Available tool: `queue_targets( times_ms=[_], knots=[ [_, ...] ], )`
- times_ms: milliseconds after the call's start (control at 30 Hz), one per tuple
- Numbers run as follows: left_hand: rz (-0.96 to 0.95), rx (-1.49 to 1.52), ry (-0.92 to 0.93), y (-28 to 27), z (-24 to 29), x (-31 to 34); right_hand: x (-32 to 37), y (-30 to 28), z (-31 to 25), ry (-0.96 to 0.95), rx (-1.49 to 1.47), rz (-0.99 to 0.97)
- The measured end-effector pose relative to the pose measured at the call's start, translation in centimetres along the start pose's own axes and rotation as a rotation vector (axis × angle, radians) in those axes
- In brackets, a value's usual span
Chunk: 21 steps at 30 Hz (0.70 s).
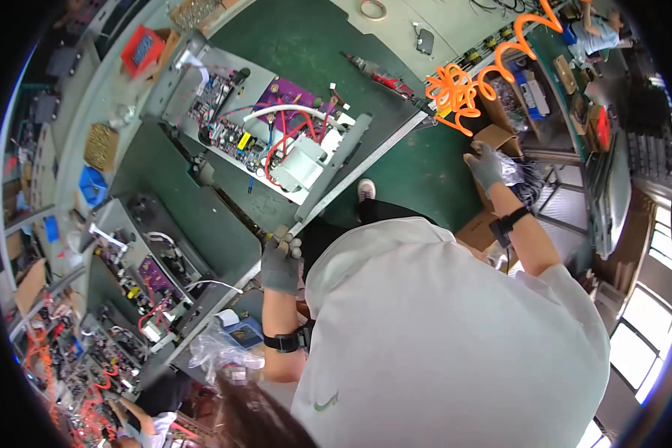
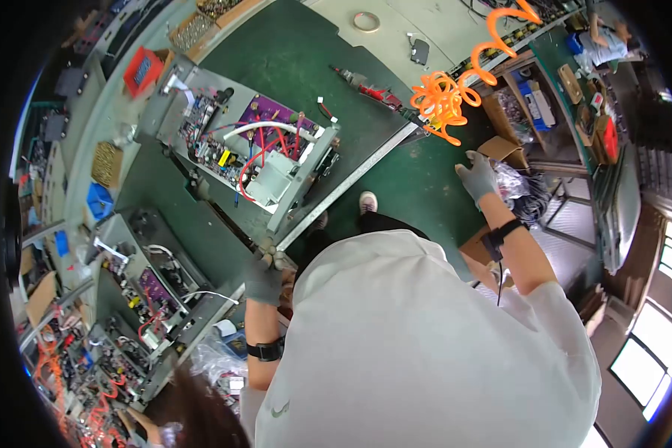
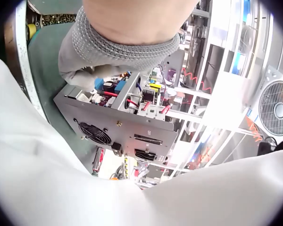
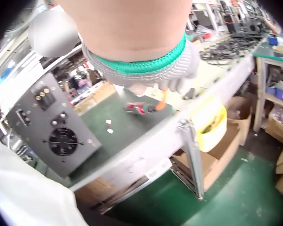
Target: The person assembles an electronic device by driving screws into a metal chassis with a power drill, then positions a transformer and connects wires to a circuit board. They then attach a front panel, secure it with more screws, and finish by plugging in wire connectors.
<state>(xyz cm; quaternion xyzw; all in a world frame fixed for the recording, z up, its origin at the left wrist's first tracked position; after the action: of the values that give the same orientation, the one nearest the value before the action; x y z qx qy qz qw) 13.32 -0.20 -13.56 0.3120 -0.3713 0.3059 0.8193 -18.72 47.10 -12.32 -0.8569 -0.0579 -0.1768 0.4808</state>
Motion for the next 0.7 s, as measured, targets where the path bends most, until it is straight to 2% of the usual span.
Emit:
queue_targets(
  times_ms=[33, 100, 133, 233, 267, 333, 367, 433, 467, 533, 600, 633, 667, 700],
  knots=[
    [0.004, -0.033, 0.019, 1.1, 1.0, 0.7, -1.0, 0.6, -0.3, 0.006, -0.038, 0.001],
    [0.209, 0.053, -0.006, 2.1, 1.4, 2.2, -2.8, 1.2, 0.5, 0.257, -0.025, 0.109],
    [0.217, 0.025, 0.011, 2.4, 1.7, 2.7, -4.4, 2.5, 0.8, 0.291, -0.095, 0.054],
    [0.104, 0.193, 0.036, 3.6, 1.6, 4.0, -7.7, 7.2, -2.0, -0.078, -0.326, -0.096],
    [0.116, 0.173, 0.045, 2.8, 1.2, 4.1, -8.7, 9.0, -2.2, -0.071, -0.348, -0.105],
    [-0.156, 0.381, 0.082, 3.3, 0.9, 4.7, -10.0, 11.9, -3.7, -0.128, -0.404, -0.080],
    [-0.190, 0.420, 0.090, 3.4, 0.7, 5.5, -9.9, 12.6, -4.5, -0.129, -0.419, -0.088],
    [-0.131, 0.426, 0.108, 3.2, 0.2, 7.0, -7.4, 9.8, -7.8, 0.001, -0.033, 0.019],
    [-0.087, 0.442, 0.117, 2.9, 0.0, 7.6, -6.5, 7.8, -9.5, -0.008, -0.047, 0.008],
    [0.000, 0.433, 0.136, 1.8, -0.9, 8.4, -3.9, 7.4, -11.7, 0.020, 0.174, -0.421],
    [-0.055, 0.475, 0.149, 1.1, -1.9, 8.4, -1.8, 8.2, -12.3, -0.071, 0.118, -0.493],
    [0.164, 0.402, 0.123, -0.1, -2.6, 8.7, -0.2, 9.3, -12.8, -0.180, 0.198, -0.559],
    [0.176, 0.408, 0.140, 0.0, -2.8, 9.0, 1.1, 10.3, -13.7, -0.291, 0.279, -0.622],
    [0.160, 0.418, 0.124, 0.7, -3.1, 9.3, 2.3, 10.3, -15.5, -0.279, 0.228, -0.737]
  ],
)
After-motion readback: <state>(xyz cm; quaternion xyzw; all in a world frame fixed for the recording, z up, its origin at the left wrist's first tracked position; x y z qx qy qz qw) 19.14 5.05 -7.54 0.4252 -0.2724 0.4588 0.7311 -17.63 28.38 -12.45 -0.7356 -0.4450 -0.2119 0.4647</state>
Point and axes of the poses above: each hand's wrist, its own x-axis away from the middle knuckle, its own y-axis out of the palm, z = x × y, the point moved 7 cm from there along -x, towards the middle knuckle, and after that the axes turned 13 degrees about -x, right-handed, at the moved point
